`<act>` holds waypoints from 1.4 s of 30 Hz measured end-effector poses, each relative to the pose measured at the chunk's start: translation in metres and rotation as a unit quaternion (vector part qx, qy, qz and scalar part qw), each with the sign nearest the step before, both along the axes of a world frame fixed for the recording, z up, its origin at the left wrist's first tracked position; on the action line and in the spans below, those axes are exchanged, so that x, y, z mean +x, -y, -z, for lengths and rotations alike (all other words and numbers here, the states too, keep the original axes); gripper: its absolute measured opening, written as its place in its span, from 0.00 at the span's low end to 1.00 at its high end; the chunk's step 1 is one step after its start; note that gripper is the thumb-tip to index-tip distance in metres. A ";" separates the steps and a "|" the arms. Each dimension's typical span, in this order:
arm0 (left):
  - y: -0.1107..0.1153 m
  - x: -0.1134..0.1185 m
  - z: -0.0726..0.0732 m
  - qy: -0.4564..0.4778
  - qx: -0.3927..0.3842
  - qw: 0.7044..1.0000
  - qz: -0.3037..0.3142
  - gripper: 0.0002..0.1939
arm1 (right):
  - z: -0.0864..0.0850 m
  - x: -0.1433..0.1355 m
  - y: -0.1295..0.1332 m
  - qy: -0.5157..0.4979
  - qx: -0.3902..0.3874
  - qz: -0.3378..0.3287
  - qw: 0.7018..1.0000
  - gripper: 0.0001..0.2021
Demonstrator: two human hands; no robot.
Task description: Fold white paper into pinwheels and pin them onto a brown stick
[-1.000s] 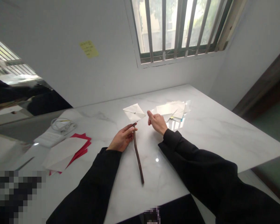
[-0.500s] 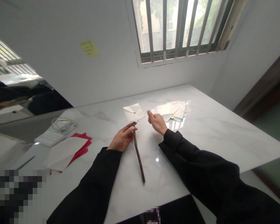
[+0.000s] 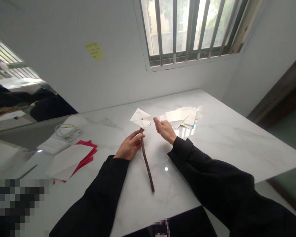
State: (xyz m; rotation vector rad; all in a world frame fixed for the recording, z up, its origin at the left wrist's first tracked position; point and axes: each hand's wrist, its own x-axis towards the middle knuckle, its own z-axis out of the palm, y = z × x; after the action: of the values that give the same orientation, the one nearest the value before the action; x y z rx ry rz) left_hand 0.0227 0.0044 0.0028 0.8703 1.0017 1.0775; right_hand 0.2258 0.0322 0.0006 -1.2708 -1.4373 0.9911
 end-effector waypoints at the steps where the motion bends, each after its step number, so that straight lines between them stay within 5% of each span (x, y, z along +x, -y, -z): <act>1: 0.000 0.000 0.000 -0.001 0.000 1.000 -0.001 0.28 | 0.000 0.000 -0.001 -0.002 0.004 0.012 1.000 0.42; 9: 0.000 0.000 0.001 0.006 0.000 1.000 0.010 0.27 | 0.007 0.008 -0.004 0.043 0.040 0.046 0.997 0.38; 17: 0.000 0.000 0.001 0.000 -0.004 1.000 0.015 0.28 | 0.009 0.009 -0.006 0.141 0.021 0.007 0.990 0.39; 28: 0.000 0.001 0.000 -0.005 -0.004 1.000 0.017 0.29 | 0.010 0.011 -0.007 0.104 0.054 0.072 0.991 0.33; 34: 0.000 0.000 0.000 -0.001 -0.006 1.000 0.008 0.29 | 0.005 0.004 -0.003 -0.025 -0.034 -0.063 0.997 0.38; 42: -0.001 0.000 0.001 0.017 0.000 1.000 0.004 0.28 | 0.010 0.003 -0.008 -0.042 -0.021 -0.031 0.998 0.38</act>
State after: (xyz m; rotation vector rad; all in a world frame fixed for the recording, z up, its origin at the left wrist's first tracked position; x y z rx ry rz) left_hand 0.0225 0.0055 0.0015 0.8532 0.9698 1.0809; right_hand 0.2289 0.0399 -0.0094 -1.2063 -1.4060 1.1081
